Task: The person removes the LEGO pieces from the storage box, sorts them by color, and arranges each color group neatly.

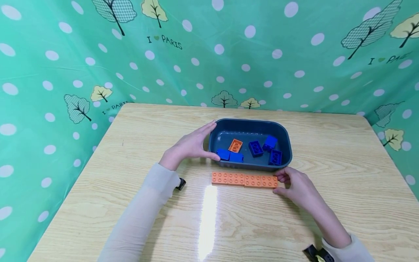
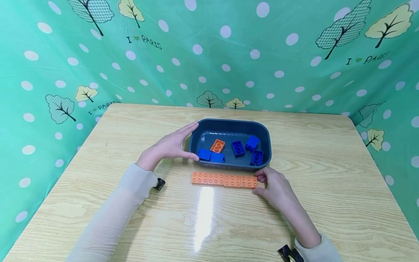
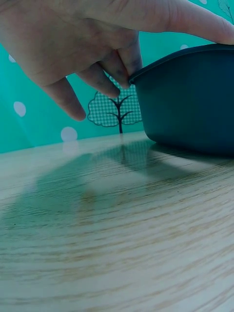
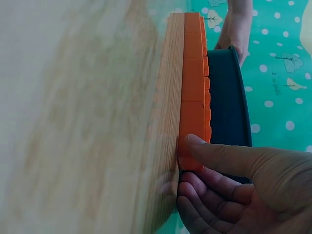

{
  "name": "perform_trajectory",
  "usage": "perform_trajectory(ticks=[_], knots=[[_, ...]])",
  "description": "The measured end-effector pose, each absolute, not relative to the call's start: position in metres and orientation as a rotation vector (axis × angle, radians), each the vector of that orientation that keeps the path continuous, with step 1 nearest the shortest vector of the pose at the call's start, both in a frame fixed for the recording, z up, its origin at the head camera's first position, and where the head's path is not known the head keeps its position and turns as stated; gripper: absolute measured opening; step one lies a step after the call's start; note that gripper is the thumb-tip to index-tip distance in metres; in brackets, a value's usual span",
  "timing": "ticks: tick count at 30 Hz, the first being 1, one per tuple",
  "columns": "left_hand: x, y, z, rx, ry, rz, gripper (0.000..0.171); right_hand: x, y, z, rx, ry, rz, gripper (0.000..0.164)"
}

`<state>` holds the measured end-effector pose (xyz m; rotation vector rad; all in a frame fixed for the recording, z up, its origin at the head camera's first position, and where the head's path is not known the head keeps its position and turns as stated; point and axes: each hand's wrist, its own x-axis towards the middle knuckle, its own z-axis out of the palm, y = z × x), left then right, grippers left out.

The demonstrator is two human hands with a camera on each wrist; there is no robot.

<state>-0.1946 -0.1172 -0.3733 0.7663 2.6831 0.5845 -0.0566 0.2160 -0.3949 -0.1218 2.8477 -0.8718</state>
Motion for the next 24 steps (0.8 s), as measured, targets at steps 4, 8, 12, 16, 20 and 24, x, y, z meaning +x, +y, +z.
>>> perform_trajectory(ticks=[4, 8, 12, 16, 20, 24], knots=[[-0.194, -0.117, -0.373, 0.766, 2.682, 0.584, 0.126, -0.056, 0.216, -0.395, -0.114, 2.854, -0.885, 0.044], [-0.195, -0.117, -0.373, 0.762, 2.682, 0.585, 0.126, -0.055, 0.216, -0.394, -0.116, 2.865, -0.896, 0.044], [-0.194, -0.117, -0.373, 0.766, 2.682, 0.587, 0.126, -0.053, 0.216, -0.392, -0.120, 2.873, -0.909, 0.043], [-0.194, -0.117, -0.372, 0.761, 2.680, 0.590, 0.126, -0.051, 0.215, -0.389, -0.129, 2.883, -0.926, 0.042], [-0.194, -0.118, -0.372, 0.761, 2.677, 0.592, 0.126, -0.050, 0.216, -0.386, -0.138, 2.887, -0.942, 0.040], [-0.195, -0.118, -0.373, 0.763, 2.674, 0.592, 0.126, -0.049, 0.217, -0.383, -0.133, 2.890, -0.949, 0.037]])
